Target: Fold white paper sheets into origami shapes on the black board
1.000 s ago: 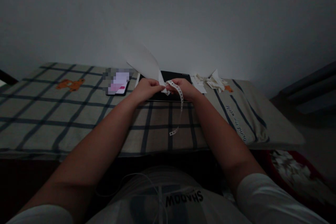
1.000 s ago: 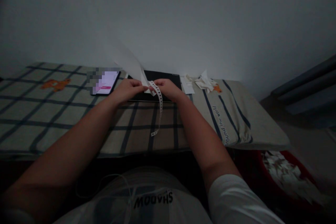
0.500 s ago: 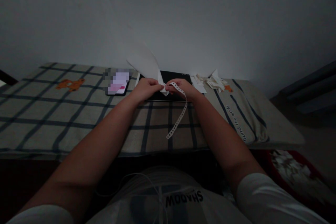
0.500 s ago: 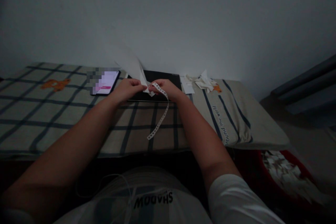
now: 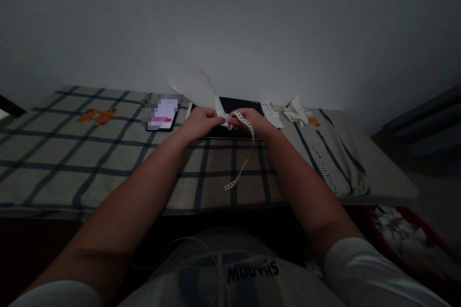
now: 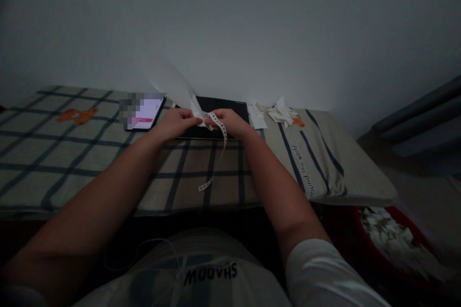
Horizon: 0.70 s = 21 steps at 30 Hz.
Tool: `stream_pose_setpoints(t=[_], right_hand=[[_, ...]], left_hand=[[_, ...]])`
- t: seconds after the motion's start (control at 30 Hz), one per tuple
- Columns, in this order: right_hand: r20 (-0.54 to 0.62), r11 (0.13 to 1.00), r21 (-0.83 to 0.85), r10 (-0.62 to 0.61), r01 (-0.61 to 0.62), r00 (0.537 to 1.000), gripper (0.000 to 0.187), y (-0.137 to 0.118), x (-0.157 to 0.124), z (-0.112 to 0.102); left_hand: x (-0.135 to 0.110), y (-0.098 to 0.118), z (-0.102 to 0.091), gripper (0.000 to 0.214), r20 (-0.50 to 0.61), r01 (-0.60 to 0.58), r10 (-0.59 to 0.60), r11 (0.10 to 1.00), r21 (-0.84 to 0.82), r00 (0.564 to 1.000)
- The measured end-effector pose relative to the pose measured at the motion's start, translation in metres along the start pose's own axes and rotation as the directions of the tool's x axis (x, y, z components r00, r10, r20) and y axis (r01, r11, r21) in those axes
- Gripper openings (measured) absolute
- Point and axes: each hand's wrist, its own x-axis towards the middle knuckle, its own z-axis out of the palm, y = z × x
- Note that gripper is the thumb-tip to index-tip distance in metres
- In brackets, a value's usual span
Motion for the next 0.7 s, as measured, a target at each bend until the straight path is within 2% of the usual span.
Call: stream_pose_setpoints(t=[0.13,0.27,0.47,0.53,0.6,0.7], right_hand=[[-0.014,0.998,0.021,-0.051,0.051,0.999,0.030,-0.006,-0.002,-0.001],[-0.097,0.988,0.139,-0.061,0.075,0.993,0.029,-0.005,0.001,-0.003],[-0.233,0.979,0.191,-0.024,0.070,0.972,0.032,-0.004,0.005,-0.006],[-0.233,0.981,0.184,-0.014,0.058,0.972,0.031,-0.006,0.004,-0.008],[-0.218,0.983,0.180,0.017,0.023,0.976,0.030,-0.006,0.002,-0.010],[-0.207,0.989,0.142,0.063,-0.033,0.976,0.027,-0.004,0.000,-0.014]], left_hand=[[0.001,-0.003,0.000,0.020,-0.020,0.029,-0.029,0.999,-0.026,0.999],[0.000,-0.004,0.004,0.028,0.001,0.059,-0.059,0.990,-0.130,0.998],[-0.011,0.001,0.030,0.035,0.036,0.205,-0.204,0.931,-0.302,0.978],[-0.018,0.005,0.043,0.035,0.087,0.311,-0.302,0.868,-0.387,0.949],[-0.027,0.010,0.057,0.033,0.161,0.370,-0.335,0.782,-0.502,0.928],[-0.042,0.017,0.070,0.041,0.326,0.479,-0.355,0.711,-0.514,0.876]])
